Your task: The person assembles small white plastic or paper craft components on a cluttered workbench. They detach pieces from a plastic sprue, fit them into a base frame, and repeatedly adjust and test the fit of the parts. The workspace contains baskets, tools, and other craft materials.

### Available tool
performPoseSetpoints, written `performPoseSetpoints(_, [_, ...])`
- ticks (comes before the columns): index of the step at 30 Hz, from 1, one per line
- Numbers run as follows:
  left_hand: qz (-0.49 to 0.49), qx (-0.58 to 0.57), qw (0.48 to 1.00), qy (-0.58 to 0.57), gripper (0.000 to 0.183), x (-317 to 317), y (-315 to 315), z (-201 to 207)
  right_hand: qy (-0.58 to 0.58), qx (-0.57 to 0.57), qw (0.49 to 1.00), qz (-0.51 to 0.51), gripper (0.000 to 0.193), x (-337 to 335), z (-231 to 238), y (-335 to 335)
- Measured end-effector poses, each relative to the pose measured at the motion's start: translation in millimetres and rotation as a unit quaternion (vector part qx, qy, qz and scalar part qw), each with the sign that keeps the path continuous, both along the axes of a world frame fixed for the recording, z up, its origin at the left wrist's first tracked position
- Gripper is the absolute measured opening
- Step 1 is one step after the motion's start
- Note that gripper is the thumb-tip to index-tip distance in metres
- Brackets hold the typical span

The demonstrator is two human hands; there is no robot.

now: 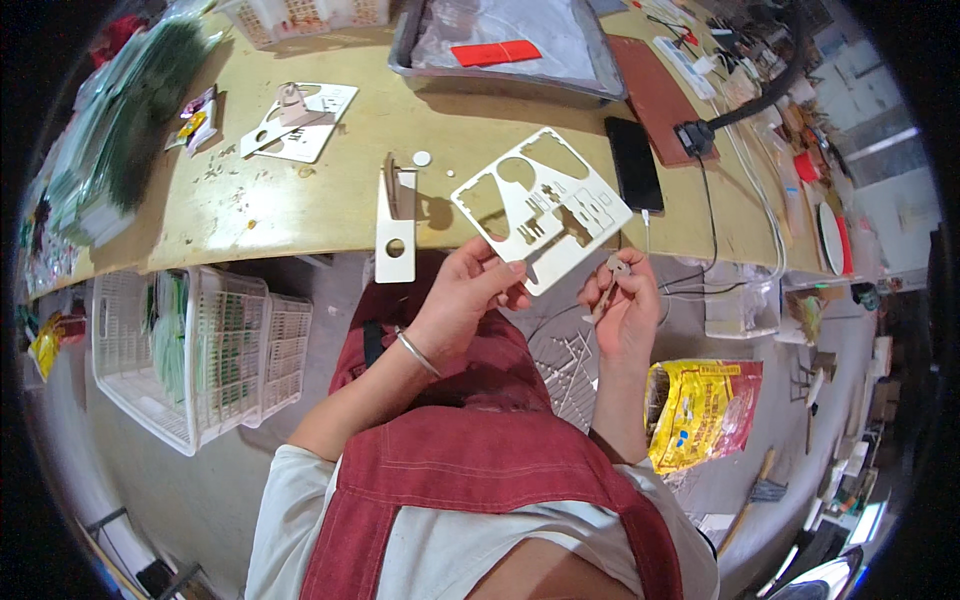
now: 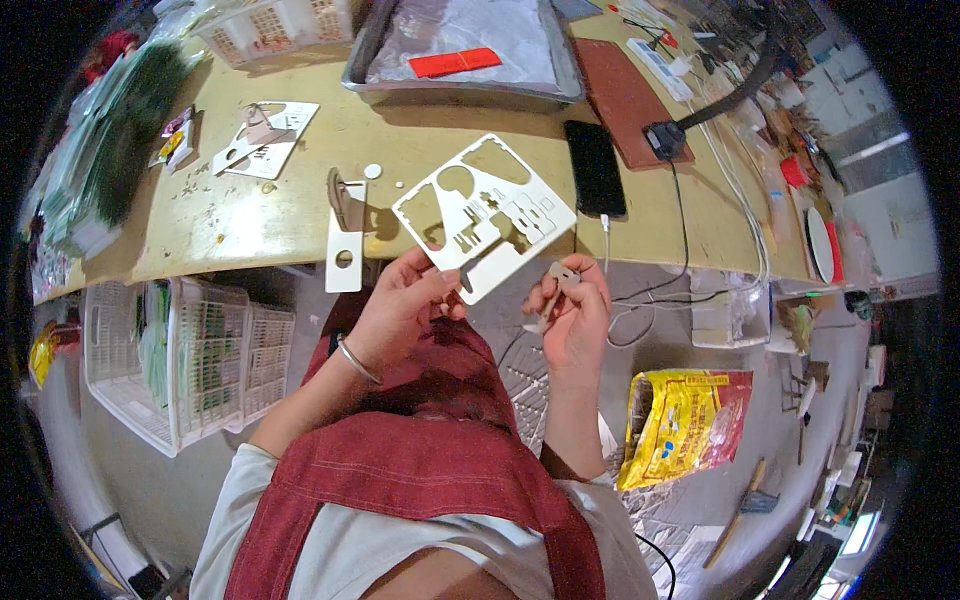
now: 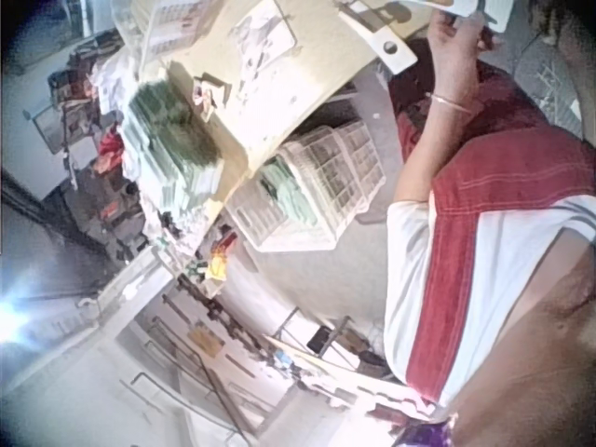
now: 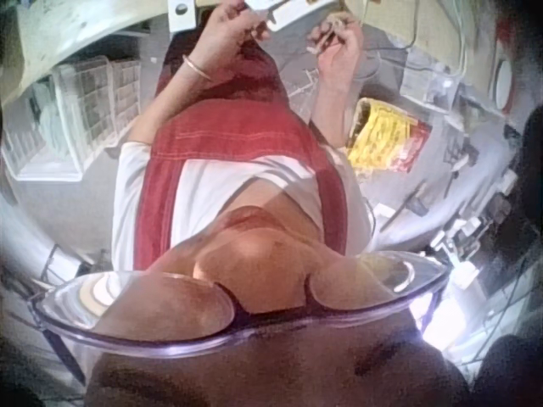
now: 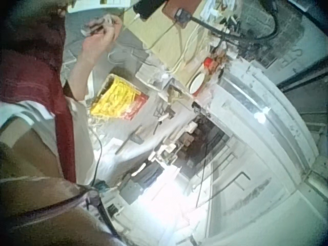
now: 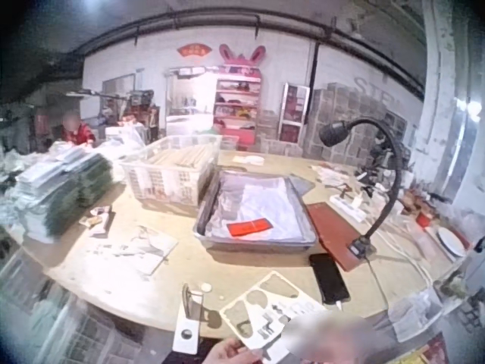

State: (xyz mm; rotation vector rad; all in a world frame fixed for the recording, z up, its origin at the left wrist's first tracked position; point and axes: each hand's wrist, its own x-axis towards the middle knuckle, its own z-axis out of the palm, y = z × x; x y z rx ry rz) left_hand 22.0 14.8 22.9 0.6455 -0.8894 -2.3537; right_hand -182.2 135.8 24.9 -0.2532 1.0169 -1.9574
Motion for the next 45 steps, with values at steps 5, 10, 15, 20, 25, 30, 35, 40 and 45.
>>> performPoseSetpoints(5, [-0.005,-0.005,1.000,0.016,0.031,3.5,1.4,-1.1,-0.004,-0.007,0.997,0.070,0.031,7.4,-2.8,-0.2])
performPoseSetpoints(10, [-0.002,-0.049,0.999,0.010,0.029,4.4,0.8,-0.1,0.067,0.078,0.993,0.053,0.036,24.0,8.0,-7.3])
performPoseSetpoints(15, [-0.017,-0.041,0.999,-0.005,0.031,10.6,0.3,-2.7,0.132,0.013,0.990,0.056,0.018,36.7,1.4,-13.9])
performPoseSetpoints(20, [0.020,0.065,0.991,0.112,0.045,0.2,-20.0,6.1,0.220,0.027,0.974,0.047,0.019,47.7,9.2,-11.8])
performPoseSetpoints(25, [0.023,0.101,0.986,0.132,0.041,-9.7,-24.8,14.2,0.287,0.058,0.955,0.047,0.020,54.1,11.1,-9.5])
performPoseSetpoints(30, [0.027,0.088,0.989,0.119,0.037,-9.8,-19.7,16.1,0.364,0.046,0.930,0.007,0.021,65.1,11.1,-11.8])
performPoseSetpoints(35, [0.074,0.022,0.996,0.050,0.043,-11.3,-12.0,21.3,0.394,0.063,0.917,0.016,0.027,70.2,18.6,-12.7])
performPoseSetpoints(40, [0.083,0.058,0.995,0.017,0.047,-16.7,-11.4,21.9,0.402,0.055,0.912,0.059,0.031,63.0,22.5,-8.3])
performPoseSetpoints(45, [0.090,0.065,0.994,0.005,0.056,-20.1,-14.0,25.5,0.414,0.040,0.908,0.045,0.029,58.0,14.4,-12.1])
